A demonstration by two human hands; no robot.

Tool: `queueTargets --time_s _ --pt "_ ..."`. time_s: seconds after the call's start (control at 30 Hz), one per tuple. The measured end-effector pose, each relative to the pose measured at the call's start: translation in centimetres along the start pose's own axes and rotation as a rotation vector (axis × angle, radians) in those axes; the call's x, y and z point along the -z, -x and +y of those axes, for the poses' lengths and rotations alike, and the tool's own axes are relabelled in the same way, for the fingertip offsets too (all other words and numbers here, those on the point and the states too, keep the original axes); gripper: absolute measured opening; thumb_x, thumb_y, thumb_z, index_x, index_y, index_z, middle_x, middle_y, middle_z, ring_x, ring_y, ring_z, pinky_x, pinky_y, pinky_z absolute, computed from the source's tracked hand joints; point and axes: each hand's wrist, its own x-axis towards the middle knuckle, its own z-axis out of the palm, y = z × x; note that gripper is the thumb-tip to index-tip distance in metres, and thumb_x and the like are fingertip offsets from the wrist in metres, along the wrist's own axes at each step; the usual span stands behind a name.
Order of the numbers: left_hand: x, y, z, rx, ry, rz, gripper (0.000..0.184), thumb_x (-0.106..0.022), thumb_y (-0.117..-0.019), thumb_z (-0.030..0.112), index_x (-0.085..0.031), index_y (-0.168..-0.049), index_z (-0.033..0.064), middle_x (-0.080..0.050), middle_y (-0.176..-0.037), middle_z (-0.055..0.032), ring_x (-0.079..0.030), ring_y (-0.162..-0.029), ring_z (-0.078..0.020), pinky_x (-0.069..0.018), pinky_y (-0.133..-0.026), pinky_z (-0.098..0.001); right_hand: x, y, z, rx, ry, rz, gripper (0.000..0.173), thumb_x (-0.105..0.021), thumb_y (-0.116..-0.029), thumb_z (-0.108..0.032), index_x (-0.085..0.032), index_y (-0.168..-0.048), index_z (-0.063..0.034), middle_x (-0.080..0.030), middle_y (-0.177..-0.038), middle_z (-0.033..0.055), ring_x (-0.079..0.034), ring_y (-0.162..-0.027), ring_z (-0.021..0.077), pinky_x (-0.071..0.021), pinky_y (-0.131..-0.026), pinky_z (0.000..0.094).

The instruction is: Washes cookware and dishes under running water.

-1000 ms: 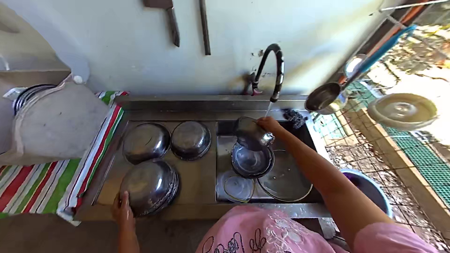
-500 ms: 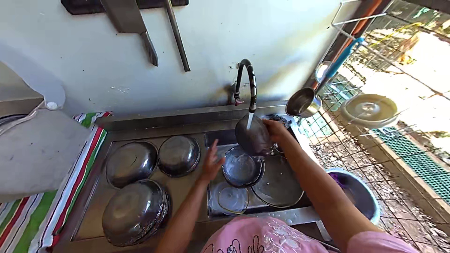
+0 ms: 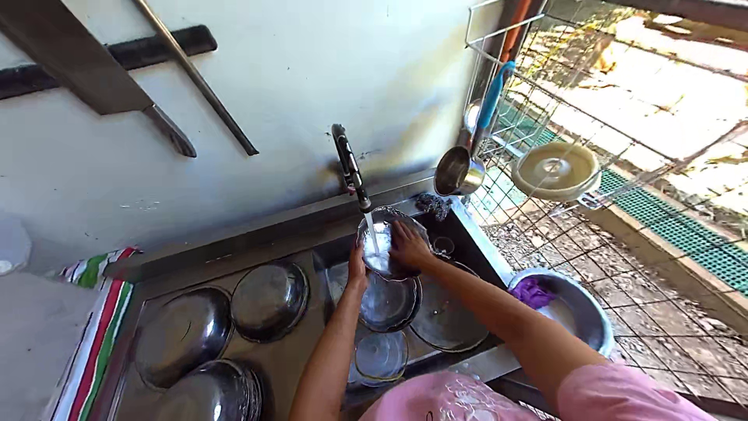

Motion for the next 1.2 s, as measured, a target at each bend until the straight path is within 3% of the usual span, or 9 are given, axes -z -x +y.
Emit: queueTargets --time_s 0.1,0.17,0.37,0.47,0.57,0.7,0.93,1.03,1.2 --pt "-0.1 -0.8 -0.2 -0.05 -0.003 -0.011 0.049 -0.03 -0.1125 0.021 -0.028 -0.159 0.0052 -0.036 -0.16 -0.0186 -0.043 -0.142 -0.0241 -0.038 -0.115 -0.0428 -0.3 3.1 -3.5 0.026 -0.237 -0.192 0.059 -0.053 -0.1061 -0.028 -0.041 -0.152 0.0076 -0.023 -0.164 0.0322 -0.027 -0.152 0.0463 -0.0269 -0.122 0.0606" --pt "-0.3 -1.0 -1.0 -0.016 -0.041 -0.05 0.05 -0.031 -0.1118 0.022 -0.028 -0.159 0.0069 -0.037 -0.159 -0.0172 -0.044 -0.139 -0.023 -0.039 -0.113 -0.0419 -0.7 2.6 -4.8 0.21 -0.429 -0.123 0.053 -0.051 -0.1054 -0.016 -0.041 -0.154 0.0025 -0.025 -0.165 0.0296 -0.026 -0.154 0.0426 -0.024 -0.125 0.0536" --pt "-1.6 -1.1 1.0 -0.053 -0.146 -0.084 0.049 -0.032 -0.1093 0.014 -0.03 -0.157 0.0019 -0.039 -0.157 -0.0204 -0.045 -0.138 -0.024 -0.0395 -0.113 -0.0419 -1.3 -1.8 2.3 0.133 0.008 0.181 0.069 -0.045 -0.1063 -0.038 -0.027 -0.161 -0.001 -0.017 -0.17 0.0203 -0.015 -0.159 0.0349 -0.0122 -0.128 0.0554" --pt "-2.2 -2.6 1.5 -0.149 -0.239 -0.089 0.045 -0.036 -0.1078 0.012 -0.042 -0.151 0.0009 -0.044 -0.154 -0.0192 -0.045 -0.139 -0.0243 -0.0375 -0.115 -0.0422 -2.6 0.9 1.0 0.002 -0.311 0.045 0.069 -0.045 -0.1071 -0.041 -0.032 -0.157 0.0055 -0.022 -0.167 0.0263 -0.019 -0.157 0.0393 -0.013 -0.127 0.0561" --pt "-3.5 -4.0 2.2 -0.182 -0.394 -0.036 0.043 -0.044 -0.1093 0.018 -0.048 -0.148 0.0006 -0.048 -0.153 -0.019 -0.044 -0.142 -0.0292 -0.0337 -0.117 -0.0474 -1.6 4.4 -4.4 0.013 -0.764 -0.074 0.057 -0.039 -0.1116 -0.036 -0.045 -0.151 0.0048 -0.048 -0.153 0.027 -0.043 -0.146 0.0371 -0.0293 -0.123 0.0522" --pt "-4.3 -4.0 4.2 -0.078 -0.458 0.033 0.048 -0.044 -0.1106 0.028 -0.044 -0.151 0.0028 -0.047 -0.15 -0.0253 -0.044 -0.139 -0.0389 -0.0347 -0.113 -0.0566 -1.6 6.0 -6.5 0.119 -0.598 0.217 0.042 -0.048 -0.1049 -0.011 -0.054 -0.142 0.0081 -0.069 -0.12 0.0306 -0.067 -0.114 0.0442 -0.0491 -0.103 0.0568" --pt "-4.0 -2.5 0.6 -0.658 -0.636 -0.018 0.059 -0.056 -0.102 0.028 -0.043 -0.153 0.0015 -0.036 -0.16 -0.0235 -0.032 -0.15 -0.0366 -0.0291 -0.121 -0.0524 5.1 4.6 -7.0 -0.101 -1.35 0.639 0.026 -0.049 -0.1063 -0.013 -0.065 -0.111 0.0069 -0.069 -0.092 0.0134 -0.066 -0.084 0.0172 -0.0567 -0.081 0.0394" --pt "-2.2 -2.8 -0.4 -0.527 -0.57 0.024 0.054 -0.049 -0.1055 0.025 -0.044 -0.152 -0.0016 -0.042 -0.155 -0.0263 -0.039 -0.145 -0.0375 -0.0312 -0.12 -0.0518 5.8 4.8 -6.7 -0.221 -1.649 0.703 0.027 -0.045 -0.1095 -0.017 -0.064 -0.108 0.0021 -0.066 -0.085 0.0078 -0.065 -0.077 0.0149 -0.057 -0.075 0.0367" --pt "0.9 -2.5 2.2 0.068 -0.249 0.009 0.055 -0.05 -0.1069 0.04 -0.044 -0.15 0.0072 -0.057 -0.138 -0.023 -0.057 -0.124 -0.0331 -0.0482 -0.102 -0.0519 3.8 5.3 -4.7 -0.405 -1.806 0.793 0.043 -0.04 -0.1118 -0.034 -0.061 -0.122 0.0017 -0.068 -0.105 0.0146 -0.068 -0.094 0.0207 -0.0577 -0.084 0.0409"
